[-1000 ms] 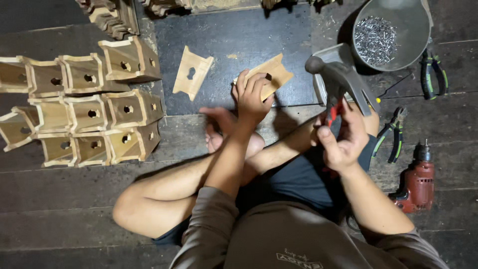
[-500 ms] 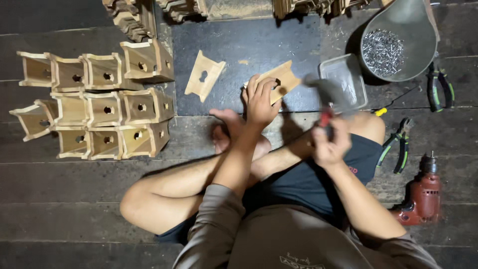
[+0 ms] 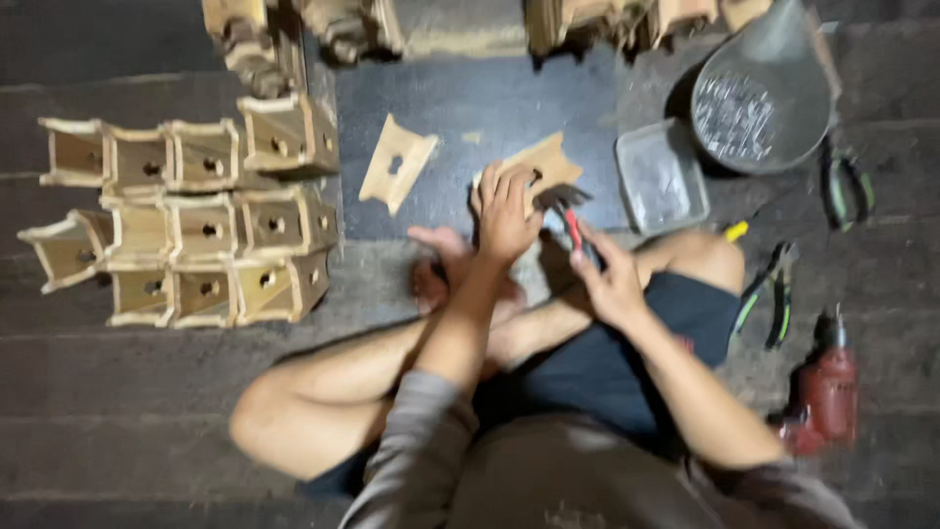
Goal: The person assembles small wooden boxes by aligning pieces and using a small hammer and pliers to secure them.
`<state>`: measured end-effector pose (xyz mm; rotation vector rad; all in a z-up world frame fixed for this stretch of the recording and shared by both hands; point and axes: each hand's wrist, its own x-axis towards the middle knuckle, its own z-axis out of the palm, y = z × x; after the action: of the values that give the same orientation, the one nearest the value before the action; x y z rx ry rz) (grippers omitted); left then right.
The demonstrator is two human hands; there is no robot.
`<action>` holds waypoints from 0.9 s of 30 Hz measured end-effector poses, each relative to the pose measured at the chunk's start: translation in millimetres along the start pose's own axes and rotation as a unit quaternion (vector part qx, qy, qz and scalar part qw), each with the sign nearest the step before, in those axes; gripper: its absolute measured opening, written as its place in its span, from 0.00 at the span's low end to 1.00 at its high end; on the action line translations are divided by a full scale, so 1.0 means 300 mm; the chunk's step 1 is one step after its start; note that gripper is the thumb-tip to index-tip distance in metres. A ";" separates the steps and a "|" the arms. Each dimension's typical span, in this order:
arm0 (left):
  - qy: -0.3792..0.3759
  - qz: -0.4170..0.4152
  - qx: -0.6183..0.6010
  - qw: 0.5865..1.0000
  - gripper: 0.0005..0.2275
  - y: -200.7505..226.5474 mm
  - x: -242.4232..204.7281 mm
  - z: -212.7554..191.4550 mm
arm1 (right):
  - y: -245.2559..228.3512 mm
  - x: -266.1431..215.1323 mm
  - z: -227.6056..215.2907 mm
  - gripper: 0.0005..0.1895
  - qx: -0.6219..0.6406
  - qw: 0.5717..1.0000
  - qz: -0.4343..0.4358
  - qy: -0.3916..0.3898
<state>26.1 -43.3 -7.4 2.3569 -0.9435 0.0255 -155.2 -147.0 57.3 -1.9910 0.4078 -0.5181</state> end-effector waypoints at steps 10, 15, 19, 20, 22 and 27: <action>0.005 0.017 -0.025 1.000 0.27 0.021 0.019 -0.040 | -0.014 0.045 -0.053 0.22 -0.049 0.999 0.023 0.002; 0.009 0.016 -0.019 1.000 0.24 0.029 0.003 -0.037 | 0.021 -0.037 -0.041 0.21 -0.041 0.981 -0.120 0.147; -0.003 0.018 -0.036 0.999 0.29 0.045 0.034 -0.052 | 0.051 0.042 -0.025 0.21 0.019 1.000 0.011 0.003; -0.006 0.015 -0.026 1.000 0.27 0.044 0.017 -0.060 | 0.035 0.030 -0.039 0.21 0.018 0.999 -0.013 0.037; -0.016 0.006 -0.019 1.000 0.25 0.037 -0.010 -0.056 | 0.024 -0.009 -0.056 0.21 0.017 0.997 -0.027 0.066; -0.018 0.009 -0.012 1.000 0.29 0.038 0.006 -0.059 | 0.040 0.018 -0.011 0.22 -0.027 1.000 0.004 -0.004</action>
<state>23.7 -41.5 13.7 2.3338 -0.9768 -0.0217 -152.9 -157.5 49.1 -2.0420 0.4285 -0.4999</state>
